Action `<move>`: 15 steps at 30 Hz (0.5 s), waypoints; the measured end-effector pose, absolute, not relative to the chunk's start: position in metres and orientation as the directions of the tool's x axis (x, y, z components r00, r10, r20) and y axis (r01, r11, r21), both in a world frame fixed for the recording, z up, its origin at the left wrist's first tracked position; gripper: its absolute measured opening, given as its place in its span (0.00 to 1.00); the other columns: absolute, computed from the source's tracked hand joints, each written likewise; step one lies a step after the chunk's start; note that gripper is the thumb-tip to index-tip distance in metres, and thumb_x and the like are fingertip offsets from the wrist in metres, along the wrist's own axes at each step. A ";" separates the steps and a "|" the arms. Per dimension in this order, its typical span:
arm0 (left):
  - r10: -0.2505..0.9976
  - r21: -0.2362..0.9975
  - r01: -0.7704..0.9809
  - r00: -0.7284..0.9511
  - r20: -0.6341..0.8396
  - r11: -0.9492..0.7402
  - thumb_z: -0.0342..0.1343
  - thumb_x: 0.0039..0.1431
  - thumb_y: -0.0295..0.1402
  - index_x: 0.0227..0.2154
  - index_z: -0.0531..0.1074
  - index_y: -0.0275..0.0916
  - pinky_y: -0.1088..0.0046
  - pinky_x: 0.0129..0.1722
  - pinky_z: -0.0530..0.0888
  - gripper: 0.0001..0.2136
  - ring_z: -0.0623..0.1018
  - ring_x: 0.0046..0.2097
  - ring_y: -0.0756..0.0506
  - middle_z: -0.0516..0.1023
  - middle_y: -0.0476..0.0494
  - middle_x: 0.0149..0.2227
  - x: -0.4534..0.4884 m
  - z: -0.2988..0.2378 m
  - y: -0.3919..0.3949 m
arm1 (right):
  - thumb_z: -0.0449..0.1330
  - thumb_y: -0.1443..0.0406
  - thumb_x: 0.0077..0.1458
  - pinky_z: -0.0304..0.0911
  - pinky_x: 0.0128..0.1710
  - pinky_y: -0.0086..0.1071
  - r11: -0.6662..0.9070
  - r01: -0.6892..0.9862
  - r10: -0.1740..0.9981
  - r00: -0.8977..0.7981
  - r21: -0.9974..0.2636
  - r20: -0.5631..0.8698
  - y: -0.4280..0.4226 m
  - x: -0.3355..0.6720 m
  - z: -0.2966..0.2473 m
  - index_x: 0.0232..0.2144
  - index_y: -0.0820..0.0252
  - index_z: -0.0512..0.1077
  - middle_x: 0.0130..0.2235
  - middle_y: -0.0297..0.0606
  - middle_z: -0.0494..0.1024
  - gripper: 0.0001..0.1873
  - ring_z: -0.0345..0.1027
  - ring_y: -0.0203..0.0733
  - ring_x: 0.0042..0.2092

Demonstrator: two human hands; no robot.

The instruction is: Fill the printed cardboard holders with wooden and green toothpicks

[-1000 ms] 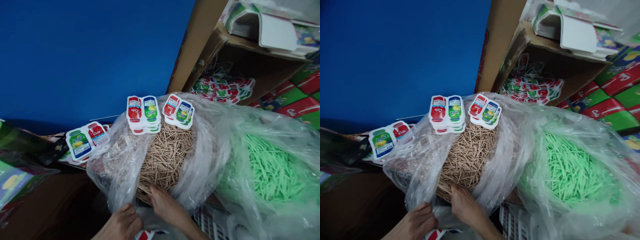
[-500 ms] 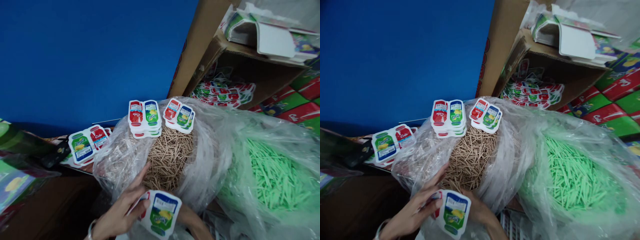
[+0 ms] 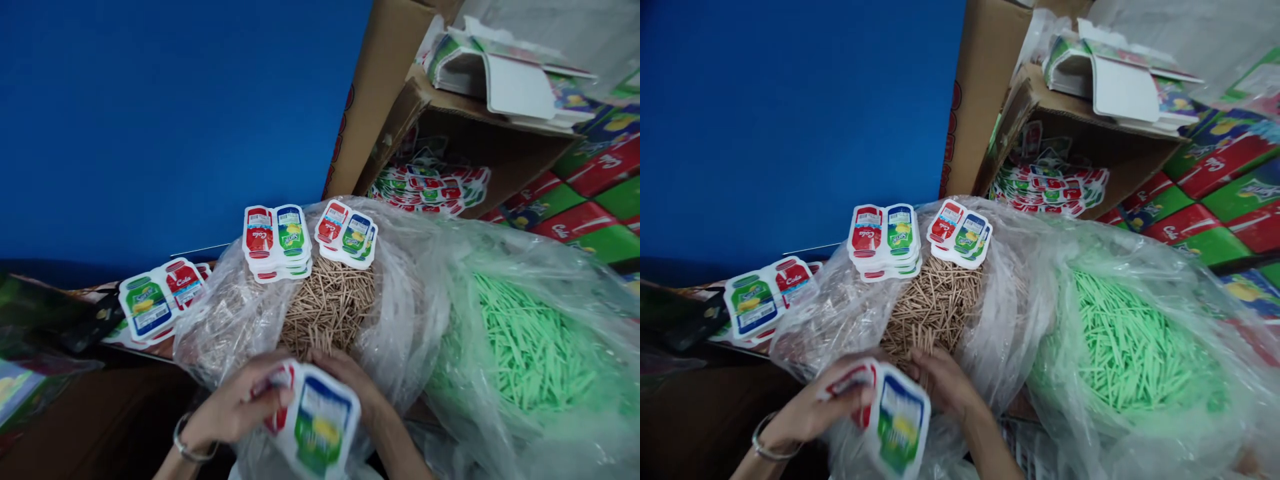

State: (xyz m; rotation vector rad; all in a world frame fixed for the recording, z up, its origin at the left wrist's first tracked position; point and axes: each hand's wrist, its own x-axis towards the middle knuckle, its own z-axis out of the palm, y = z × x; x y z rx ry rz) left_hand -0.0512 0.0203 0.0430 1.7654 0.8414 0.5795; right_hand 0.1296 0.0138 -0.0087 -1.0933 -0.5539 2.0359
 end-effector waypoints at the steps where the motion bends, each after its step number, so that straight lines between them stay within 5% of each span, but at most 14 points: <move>1: 0.687 0.907 0.292 0.727 -0.005 -0.303 0.48 0.59 0.36 0.25 0.68 0.38 0.76 0.29 0.70 0.11 0.73 0.28 0.48 0.74 0.49 0.26 -0.051 0.043 0.015 | 0.64 0.55 0.45 0.60 0.24 0.26 -0.634 -0.441 0.774 -0.362 -0.636 -0.520 0.018 0.131 -0.005 0.26 0.62 0.69 0.19 0.25 0.64 0.16 0.62 0.30 0.22; 5: 0.477 0.711 0.404 0.872 -0.110 -0.575 0.52 0.51 0.27 0.22 0.66 0.39 0.76 0.29 0.69 0.04 0.74 0.28 0.47 0.75 0.50 0.25 -0.030 0.032 -0.004 | 0.67 0.57 0.41 0.61 0.29 0.27 -0.638 -0.588 0.766 -0.411 -0.498 -0.495 0.023 0.133 0.007 0.29 0.62 0.69 0.22 0.25 0.63 0.16 0.64 0.30 0.24; 15: 0.567 0.705 0.462 0.817 -0.103 -0.538 0.53 0.41 0.21 0.28 0.70 0.40 0.74 0.30 0.71 0.10 0.76 0.30 0.44 0.78 0.48 0.29 -0.016 0.018 -0.003 | 0.64 0.54 0.47 0.58 0.33 0.31 -0.514 -0.573 0.857 -0.367 -0.638 -0.360 0.003 0.124 -0.005 0.34 0.62 0.69 0.24 0.29 0.67 0.18 0.66 0.34 0.27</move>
